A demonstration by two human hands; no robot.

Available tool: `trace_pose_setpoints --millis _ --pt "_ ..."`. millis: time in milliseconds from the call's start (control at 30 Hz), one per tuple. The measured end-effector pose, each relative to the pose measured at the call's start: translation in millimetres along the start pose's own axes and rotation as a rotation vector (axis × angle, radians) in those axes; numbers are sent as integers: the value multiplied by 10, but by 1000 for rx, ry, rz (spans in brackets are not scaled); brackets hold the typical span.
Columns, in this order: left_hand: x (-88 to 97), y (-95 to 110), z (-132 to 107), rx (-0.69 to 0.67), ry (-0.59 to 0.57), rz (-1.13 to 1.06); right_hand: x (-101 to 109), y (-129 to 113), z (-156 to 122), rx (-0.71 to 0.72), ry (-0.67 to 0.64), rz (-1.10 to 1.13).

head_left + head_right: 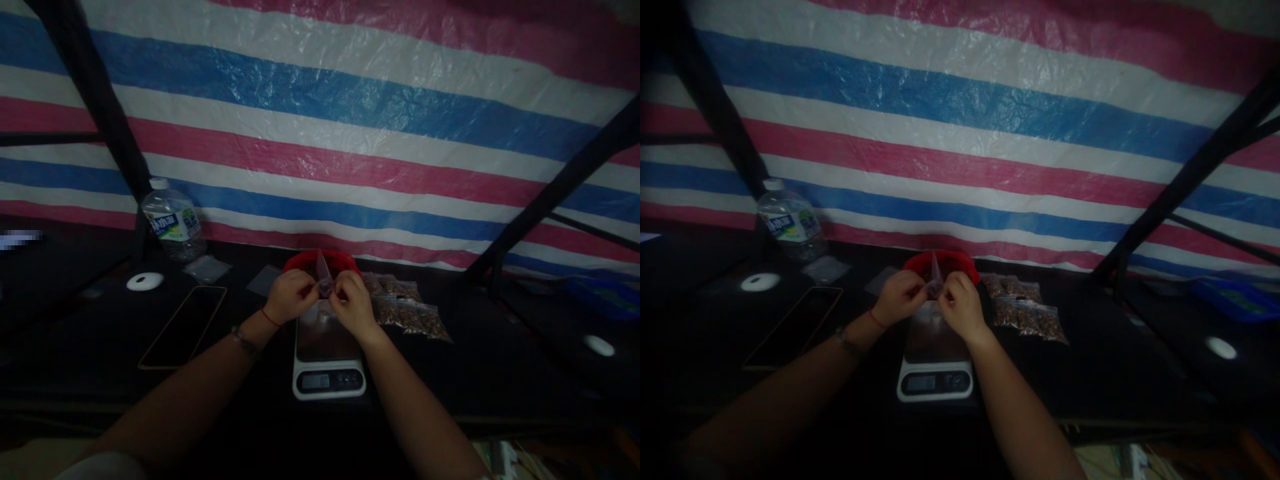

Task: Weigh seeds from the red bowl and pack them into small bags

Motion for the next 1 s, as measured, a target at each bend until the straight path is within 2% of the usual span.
trace_pose_setpoints --millis 133,267,433,667,833,1000 --pt "-34 90 -22 -41 -21 13 -52 -43 -18 82 -42 -33" --pt "-27 161 -28 -71 -12 41 -67 -27 -34 80 -71 -57" --pt "-51 260 -70 -170 -55 51 -81 -69 -38 116 -133 -64" --pt "73 111 -46 -235 -69 -36 -38 38 -51 4 -97 -83" --pt "12 48 4 -225 -227 84 -70 15 -29 3 -134 -8" --pt "2 88 25 -195 -299 75 -164 -72 -14 17 -249 47"
Point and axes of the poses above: each hand's wrist, its own z-axis towards the middle knuckle, its own x-axis out of the back of the hand, y = z × x, the point moved 6 cm from there along z, towards the middle knuckle, and after that the axes turned 14 degrees about x, right-handed, at the moved point
